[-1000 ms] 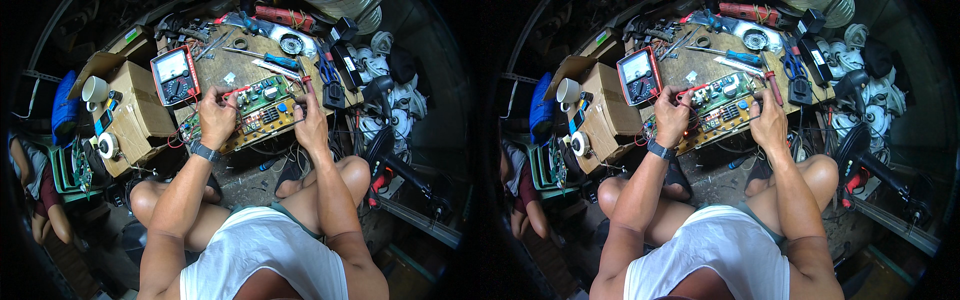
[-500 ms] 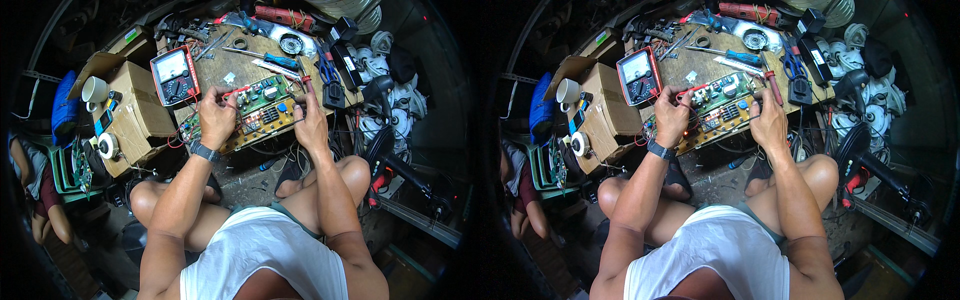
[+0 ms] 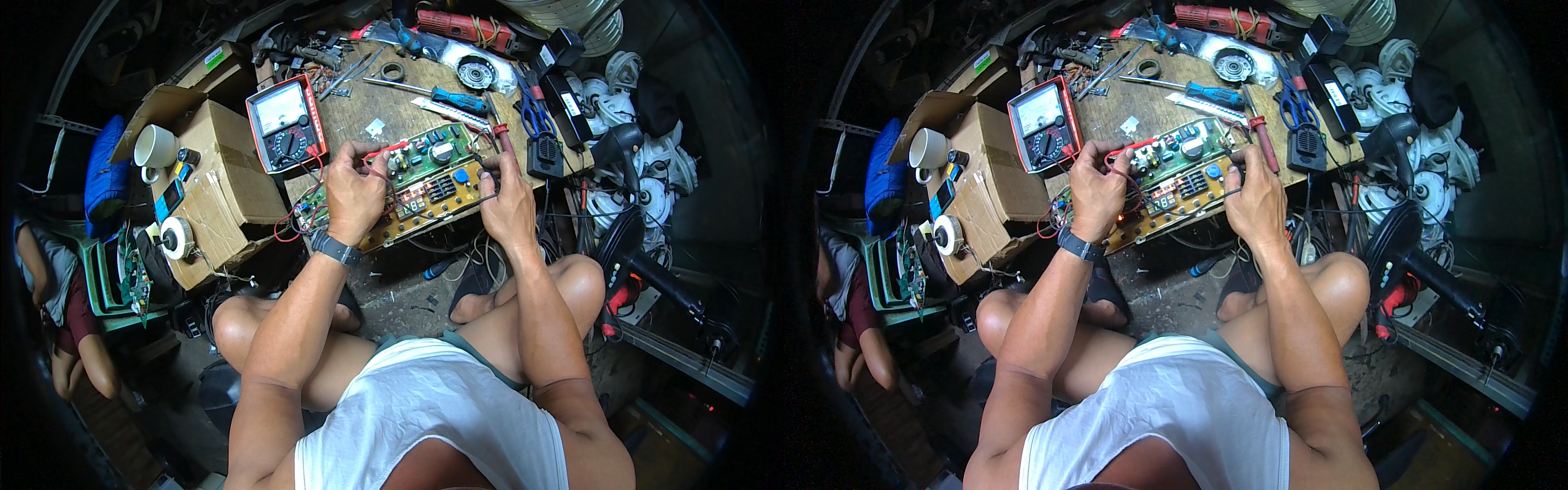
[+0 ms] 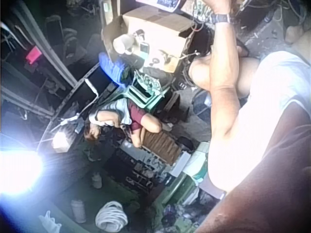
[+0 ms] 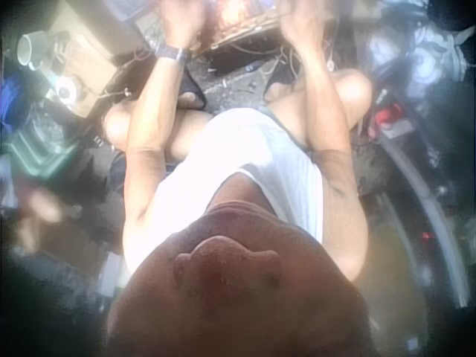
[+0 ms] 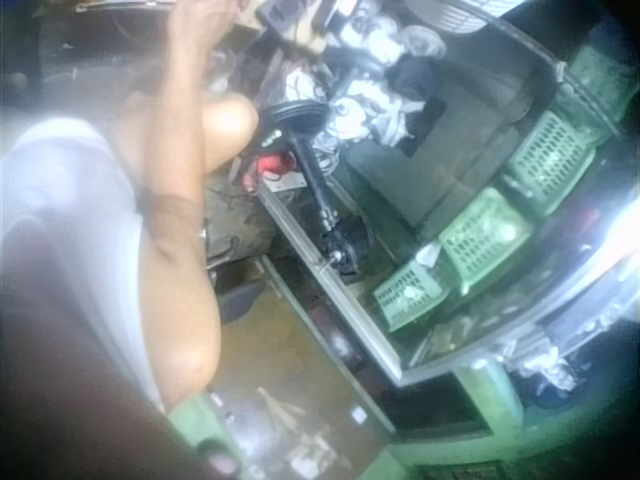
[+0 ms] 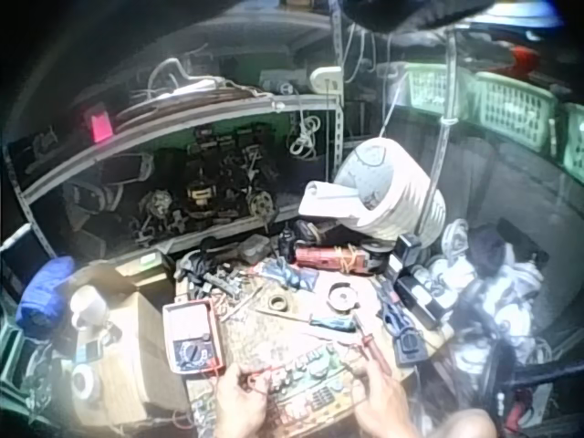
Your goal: The person repairs an electronic board using a multimeter to test components and a pair of pliers to manipulate small parts.
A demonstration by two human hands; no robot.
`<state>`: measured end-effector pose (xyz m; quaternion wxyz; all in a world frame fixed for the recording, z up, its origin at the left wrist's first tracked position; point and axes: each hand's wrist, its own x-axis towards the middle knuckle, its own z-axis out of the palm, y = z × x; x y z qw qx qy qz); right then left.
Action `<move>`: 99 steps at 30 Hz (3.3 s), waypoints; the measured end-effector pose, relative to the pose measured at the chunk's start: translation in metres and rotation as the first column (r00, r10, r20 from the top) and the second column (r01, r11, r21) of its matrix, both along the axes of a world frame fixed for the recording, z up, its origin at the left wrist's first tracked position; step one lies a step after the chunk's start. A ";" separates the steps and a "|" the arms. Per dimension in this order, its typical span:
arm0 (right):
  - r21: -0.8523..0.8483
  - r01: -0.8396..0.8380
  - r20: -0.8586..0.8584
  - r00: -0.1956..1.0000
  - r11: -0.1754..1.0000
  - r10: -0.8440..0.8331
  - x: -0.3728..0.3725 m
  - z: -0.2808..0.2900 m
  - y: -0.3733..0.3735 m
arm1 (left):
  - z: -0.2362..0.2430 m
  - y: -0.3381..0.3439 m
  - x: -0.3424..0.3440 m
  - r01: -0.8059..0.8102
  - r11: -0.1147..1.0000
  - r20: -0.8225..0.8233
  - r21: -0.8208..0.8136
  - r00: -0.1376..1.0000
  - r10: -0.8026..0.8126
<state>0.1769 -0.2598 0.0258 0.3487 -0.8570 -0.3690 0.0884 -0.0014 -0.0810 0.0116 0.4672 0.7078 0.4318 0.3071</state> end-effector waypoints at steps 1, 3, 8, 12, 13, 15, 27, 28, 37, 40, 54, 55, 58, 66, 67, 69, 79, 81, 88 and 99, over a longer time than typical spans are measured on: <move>0.003 -0.002 0.004 1.000 1.000 0.002 0.001 -0.001 0.000 | 0.000 0.000 0.000 0.001 1.000 0.002 -0.010 1.000 -0.001; 0.007 -0.004 0.007 1.000 1.000 0.004 0.001 -0.001 0.000 | -0.001 0.000 0.000 0.001 1.000 -0.002 -0.014 1.000 -0.001; -0.006 0.002 0.003 1.000 1.000 -0.002 0.000 0.002 0.000 | 0.005 -0.001 0.000 -0.001 1.000 -0.046 0.031 0.999 0.002; 0.004 -0.002 0.000 1.000 1.000 0.002 0.000 0.001 0.000 | 0.008 -0.002 0.000 0.002 1.000 -0.013 0.005 1.000 -0.002; 0.007 -0.004 0.003 1.000 1.000 0.004 0.000 0.000 0.000 | 0.009 -0.003 0.000 0.000 1.000 -0.009 -0.004 1.000 0.000; 0.006 -0.005 0.004 1.000 1.000 0.005 0.001 -0.001 0.000 | 0.010 -0.003 0.000 -0.002 1.000 -0.004 -0.011 1.000 0.002; 0.111 -0.029 0.035 0.999 0.993 0.025 0.000 -0.003 0.001 | 0.002 0.000 0.000 -0.006 1.000 -0.023 0.004 1.000 0.006; 0.113 -0.030 0.039 0.999 0.993 0.025 0.000 -0.003 0.001 | 0.001 0.001 0.000 -0.006 1.000 -0.016 -0.002 1.000 0.005; 0.033 -0.008 0.018 1.000 0.999 0.008 0.000 0.000 0.000 | 0.005 0.000 0.001 -0.001 0.999 -0.047 0.033 0.999 0.002; 0.004 -0.004 -0.001 1.000 1.000 0.004 0.000 0.001 0.000 | 0.001 0.001 0.001 0.002 1.000 -0.027 0.025 1.000 -0.001; -0.006 -0.003 0.004 1.000 1.000 0.003 0.001 0.001 -0.001 | -0.002 0.001 0.000 0.009 1.000 -0.006 -0.016 1.000 -0.009; 0.001 -0.005 0.009 1.000 1.000 0.005 0.001 0.000 -0.001 | 0.001 0.000 0.000 0.010 0.999 0.004 -0.030 1.000 -0.010; 0.018 -0.010 0.009 1.000 1.000 0.009 0.001 0.000 -0.001 | 0.000 0.001 0.000 0.011 0.999 0.014 -0.040 1.000 -0.011; 0.019 -0.013 0.005 1.000 1.000 0.013 0.000 0.001 0.000 | -0.001 0.002 -0.001 0.011 1.000 -0.013 -0.009 1.000 -0.011; 0.017 -0.013 0.008 1.000 1.000 0.013 0.001 0.001 0.000 | 0.000 0.002 -0.001 0.012 1.000 -0.017 0.001 1.000 -0.012; 0.011 -0.009 0.006 1.000 1.000 0.009 0.001 0.000 -0.001 | 0.000 0.001 -0.001 0.011 1.000 -0.022 0.005 1.000 -0.011; -0.004 -0.007 0.009 1.000 1.000 0.007 0.002 -0.002 -0.001 | 0.006 -0.001 -0.001 0.010 1.000 -0.025 -0.006 1.000 -0.010; -0.008 -0.003 0.012 1.000 1.000 0.003 0.003 -0.002 -0.001 | 0.008 -0.001 0.001 0.010 1.000 -0.028 -0.001 1.000 -0.010; 0.016 -0.006 0.006 1.000 1.000 0.005 0.001 0.000 0.000 | 0.009 0.001 -0.002 -0.001 0.998 0.036 -0.063 0.999 0.003; 0.363 -0.293 -0.073 0.937 0.885 0.340 -0.022 0.065 -0.036 | 0.110 -0.033 -0.049 0.480 0.852 0.076 0.211 0.861 -0.504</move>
